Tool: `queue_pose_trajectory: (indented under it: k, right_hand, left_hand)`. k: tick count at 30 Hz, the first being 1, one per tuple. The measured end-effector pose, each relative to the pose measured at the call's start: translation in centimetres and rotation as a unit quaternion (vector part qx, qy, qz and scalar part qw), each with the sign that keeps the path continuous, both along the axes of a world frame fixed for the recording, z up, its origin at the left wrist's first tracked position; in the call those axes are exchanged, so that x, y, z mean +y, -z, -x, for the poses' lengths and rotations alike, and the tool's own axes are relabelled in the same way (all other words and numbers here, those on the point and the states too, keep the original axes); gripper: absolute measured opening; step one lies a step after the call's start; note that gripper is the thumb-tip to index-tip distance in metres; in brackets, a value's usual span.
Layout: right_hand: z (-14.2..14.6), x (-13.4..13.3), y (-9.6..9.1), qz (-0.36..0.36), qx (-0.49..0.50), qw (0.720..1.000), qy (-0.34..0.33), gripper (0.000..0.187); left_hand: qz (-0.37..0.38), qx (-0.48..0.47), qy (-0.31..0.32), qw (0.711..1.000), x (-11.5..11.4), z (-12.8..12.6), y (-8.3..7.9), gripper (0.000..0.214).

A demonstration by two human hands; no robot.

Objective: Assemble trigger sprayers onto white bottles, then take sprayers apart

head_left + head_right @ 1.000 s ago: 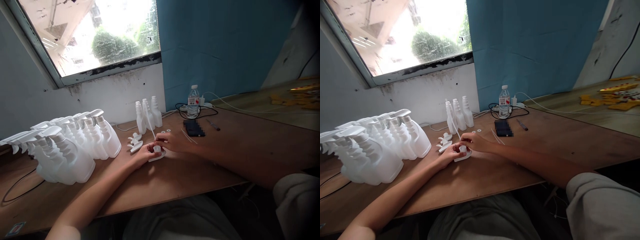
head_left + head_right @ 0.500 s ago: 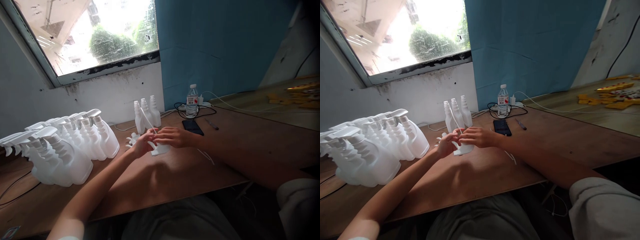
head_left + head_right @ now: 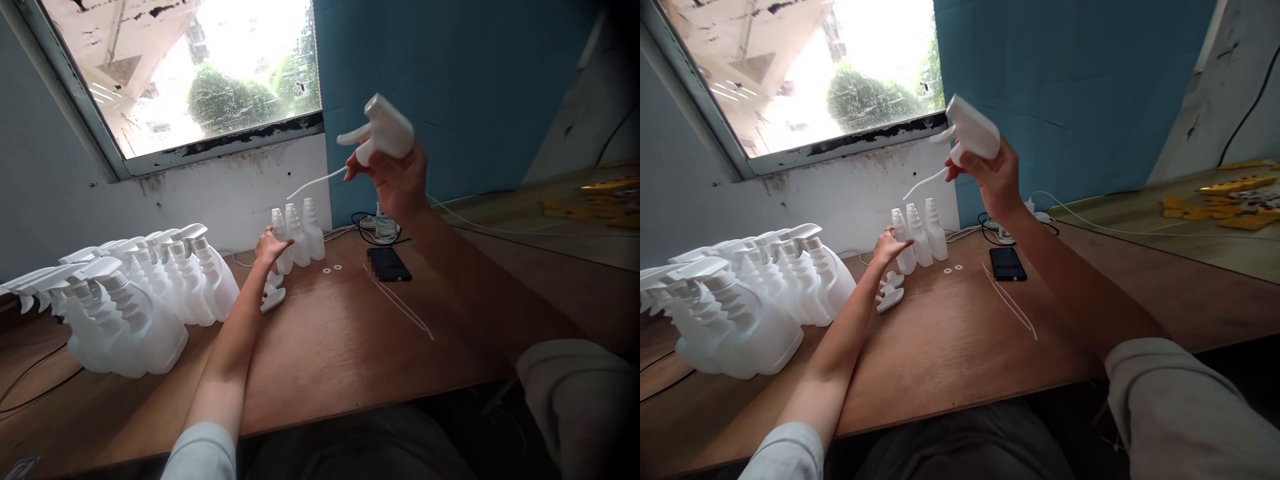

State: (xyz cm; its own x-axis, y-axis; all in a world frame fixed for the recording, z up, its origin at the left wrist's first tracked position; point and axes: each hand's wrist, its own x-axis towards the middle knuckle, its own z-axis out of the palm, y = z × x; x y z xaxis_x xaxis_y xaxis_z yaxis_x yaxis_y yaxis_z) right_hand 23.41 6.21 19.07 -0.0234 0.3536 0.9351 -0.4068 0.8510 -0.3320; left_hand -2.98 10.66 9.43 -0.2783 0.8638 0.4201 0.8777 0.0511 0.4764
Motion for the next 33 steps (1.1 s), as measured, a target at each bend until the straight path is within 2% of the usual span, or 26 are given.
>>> queue_pose_trajectory:
  k: [4,10,18,22,26,30,33]
  right_hand:
    - [-0.5,-0.4,-1.1,0.007,0.031,0.999,0.01,0.028]
    - [-1.1,-0.4,-1.0,0.025,0.016,1.0,0.01,0.034]
    - [-0.5,-0.3,-0.6,0.034,0.001,0.999,-0.01,0.034]
    - [0.0,0.0,-0.3,0.044,-0.013,0.999,-0.015,0.035]
    - [0.6,0.4,0.3,0.064,-0.067,0.996,-0.012,0.034]
    - [1.3,0.5,0.9,0.075,-0.137,0.988,0.0,0.03]
    - [1.7,0.3,1.3,0.09,-0.203,0.975,0.008,0.023]
  left_hand:
    - [0.013,0.019,0.013,1.0,-0.4,0.6,-0.2,0.052]
    - [-0.042,0.071,-0.031,0.996,-1.9,0.7,-1.9,0.044]
    - [-0.07,0.112,-0.009,0.991,-2.8,0.1,-2.6,0.045]
    - [-0.063,0.162,0.061,0.983,-4.1,-0.1,-4.0,0.049]
    - [-0.03,0.149,0.196,0.969,-6.1,-0.4,-6.0,0.051]
    - [0.041,0.106,0.336,0.935,-7.9,-1.2,-7.3,0.056]
    - [0.087,0.09,0.392,0.912,-9.0,-2.0,-7.7,0.057]
